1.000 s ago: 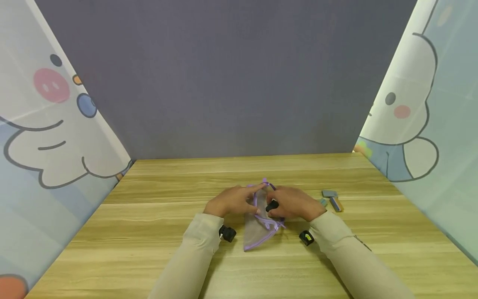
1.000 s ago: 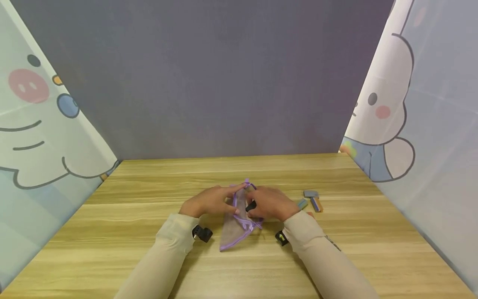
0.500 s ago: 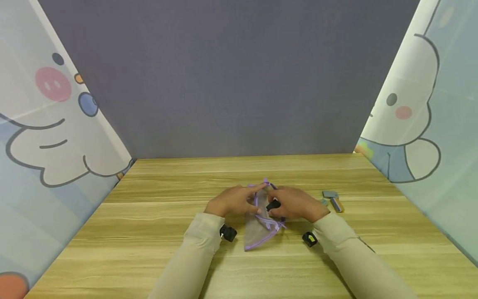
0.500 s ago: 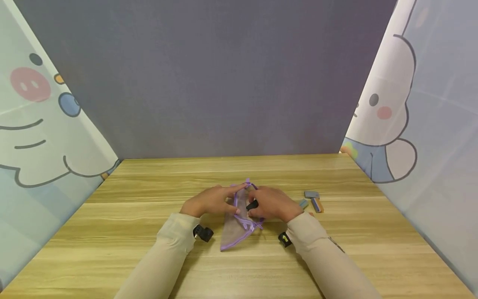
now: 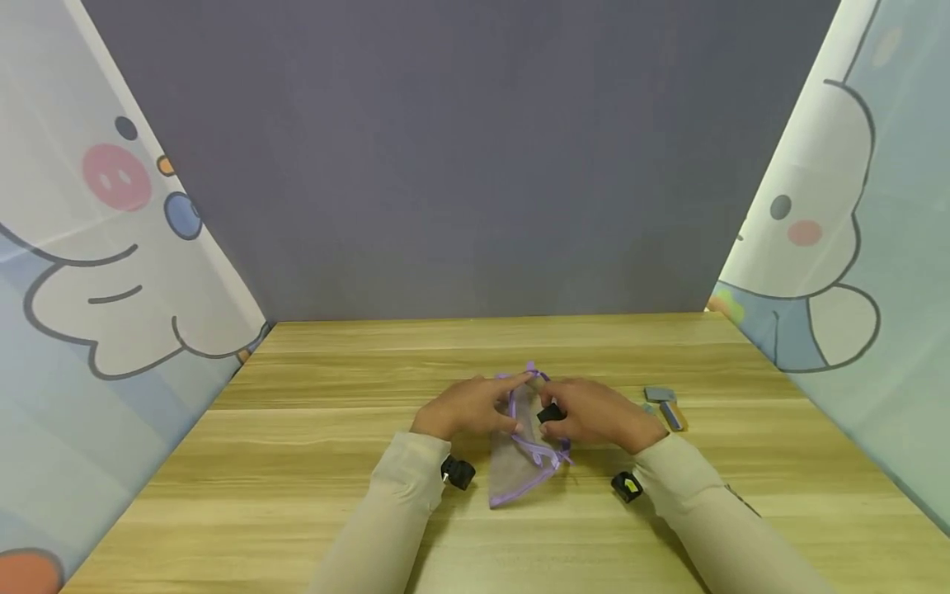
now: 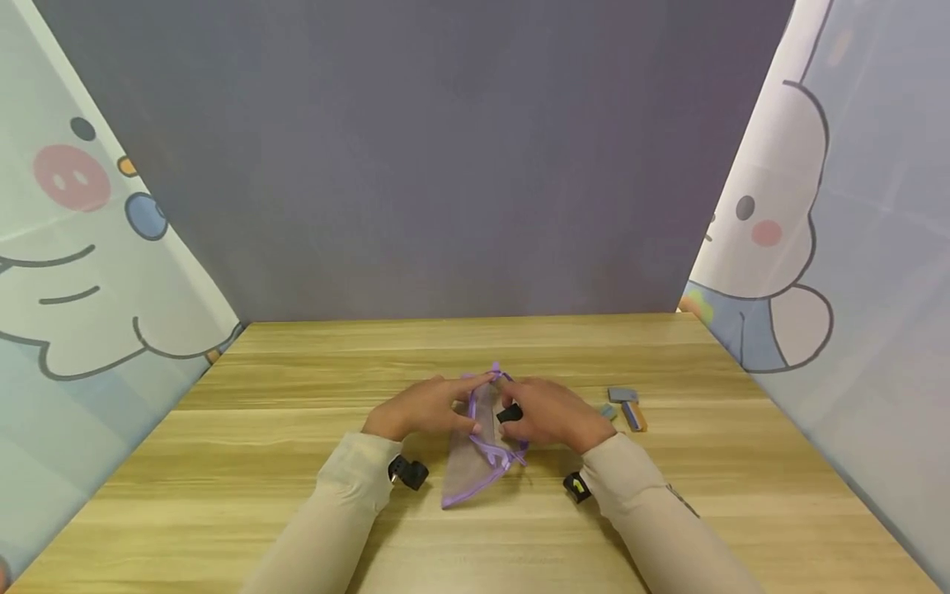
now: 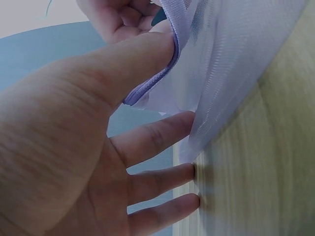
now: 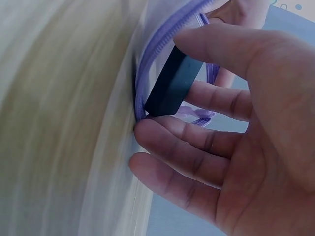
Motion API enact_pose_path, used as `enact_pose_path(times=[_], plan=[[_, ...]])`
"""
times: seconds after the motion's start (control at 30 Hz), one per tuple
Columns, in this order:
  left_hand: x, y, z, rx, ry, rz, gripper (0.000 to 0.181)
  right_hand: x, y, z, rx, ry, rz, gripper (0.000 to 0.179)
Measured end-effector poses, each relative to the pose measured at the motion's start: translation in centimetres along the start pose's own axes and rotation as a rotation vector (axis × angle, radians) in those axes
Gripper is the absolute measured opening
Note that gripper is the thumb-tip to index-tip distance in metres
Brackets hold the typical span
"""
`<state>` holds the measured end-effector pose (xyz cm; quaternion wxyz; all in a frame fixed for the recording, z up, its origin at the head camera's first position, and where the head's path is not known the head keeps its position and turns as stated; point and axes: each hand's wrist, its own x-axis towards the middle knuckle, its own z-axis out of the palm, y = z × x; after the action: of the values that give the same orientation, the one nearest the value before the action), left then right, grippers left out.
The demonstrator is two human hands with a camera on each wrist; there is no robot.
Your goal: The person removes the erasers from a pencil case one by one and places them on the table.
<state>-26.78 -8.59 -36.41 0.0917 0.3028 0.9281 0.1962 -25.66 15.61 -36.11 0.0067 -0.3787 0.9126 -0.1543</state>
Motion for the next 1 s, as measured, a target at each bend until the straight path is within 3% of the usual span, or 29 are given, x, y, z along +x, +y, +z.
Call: enact_pose_path(times=[0.33, 0.53, 1.0], plan=[[0.3, 0.4, -0.5, -0.012, 0.010, -0.009, 0.084, -0.3, 0.6, -0.4, 0.035, 0.025, 0.034, 0.027], [-0.1, 0.0, 0.3, -0.024, 0.004, -0.021, 0.082, -0.6, 0.8, 0.5, 0.112, 0.012, 0.030, 0.027], [0.1, -0.2, 0.4, -0.022, 0.037, 0.065, 0.081, -1.0, 0.7, -1.1, 0.156, 0.046, 0.063, 0.026]])
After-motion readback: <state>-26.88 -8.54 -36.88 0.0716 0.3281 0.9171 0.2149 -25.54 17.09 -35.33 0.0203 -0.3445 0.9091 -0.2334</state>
